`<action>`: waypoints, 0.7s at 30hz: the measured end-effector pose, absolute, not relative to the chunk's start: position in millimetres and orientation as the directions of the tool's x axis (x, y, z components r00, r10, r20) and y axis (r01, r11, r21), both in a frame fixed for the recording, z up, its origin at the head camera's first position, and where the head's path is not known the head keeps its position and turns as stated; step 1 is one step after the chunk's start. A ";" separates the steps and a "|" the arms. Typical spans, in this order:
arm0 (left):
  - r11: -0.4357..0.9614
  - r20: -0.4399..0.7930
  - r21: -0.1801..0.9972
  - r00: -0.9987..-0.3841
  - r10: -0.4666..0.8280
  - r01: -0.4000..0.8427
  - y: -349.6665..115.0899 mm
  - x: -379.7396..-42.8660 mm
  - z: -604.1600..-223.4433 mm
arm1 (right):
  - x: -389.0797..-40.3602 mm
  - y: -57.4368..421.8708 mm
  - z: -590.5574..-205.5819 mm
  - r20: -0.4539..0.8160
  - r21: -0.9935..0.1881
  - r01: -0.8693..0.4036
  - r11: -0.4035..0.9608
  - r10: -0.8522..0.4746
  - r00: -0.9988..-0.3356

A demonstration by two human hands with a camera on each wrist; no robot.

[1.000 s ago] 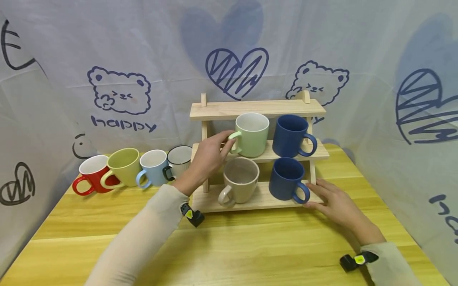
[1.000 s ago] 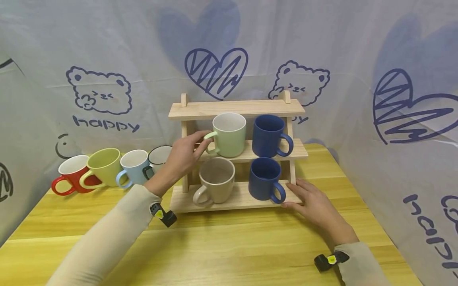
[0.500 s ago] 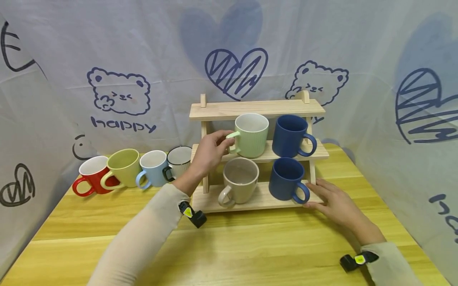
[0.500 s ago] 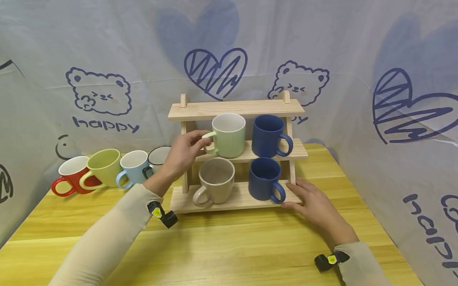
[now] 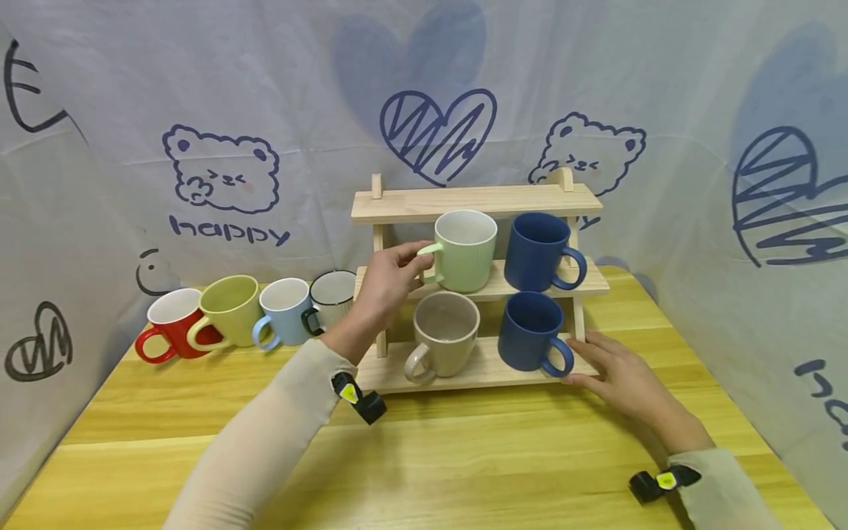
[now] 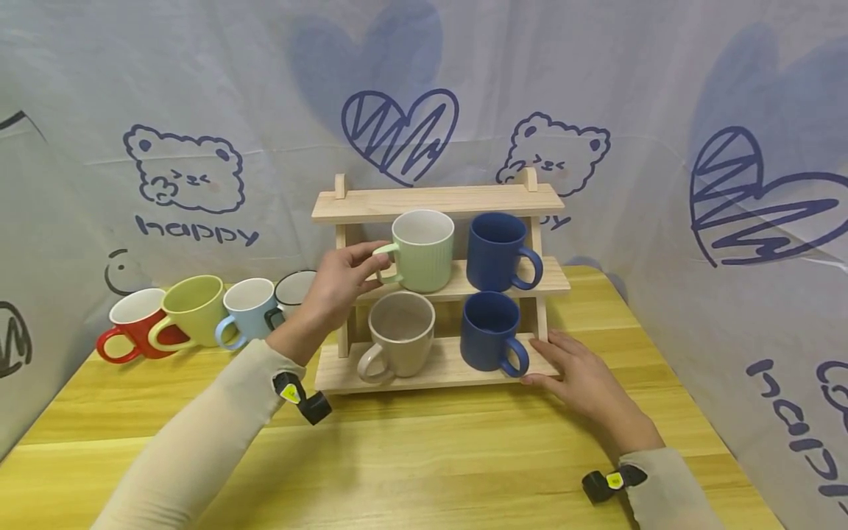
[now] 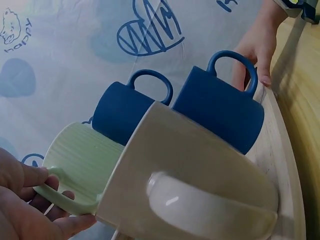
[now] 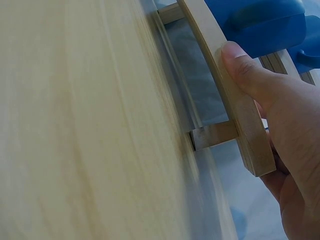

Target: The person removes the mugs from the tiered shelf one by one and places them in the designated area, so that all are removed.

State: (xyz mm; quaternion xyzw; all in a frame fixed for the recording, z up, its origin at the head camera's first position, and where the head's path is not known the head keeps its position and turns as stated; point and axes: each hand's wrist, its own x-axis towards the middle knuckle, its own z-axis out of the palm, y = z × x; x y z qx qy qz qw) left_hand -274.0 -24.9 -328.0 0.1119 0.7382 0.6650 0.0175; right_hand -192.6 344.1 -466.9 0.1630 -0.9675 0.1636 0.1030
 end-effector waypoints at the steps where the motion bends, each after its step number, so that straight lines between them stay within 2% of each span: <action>1: 0.083 0.120 0.987 -0.976 0.183 0.137 -24.5 -273.6 -328.5 | -192.6 344.2 -467.2 0.255 -0.283 -0.352 0.892 -0.284 -0.925; 21: -0.011 0.118 0.993 -0.986 0.115 0.117 -44.0 -264.9 -326.0 | -192.4 343.8 -467.1 0.255 -0.290 -0.349 0.891 -0.279 -0.926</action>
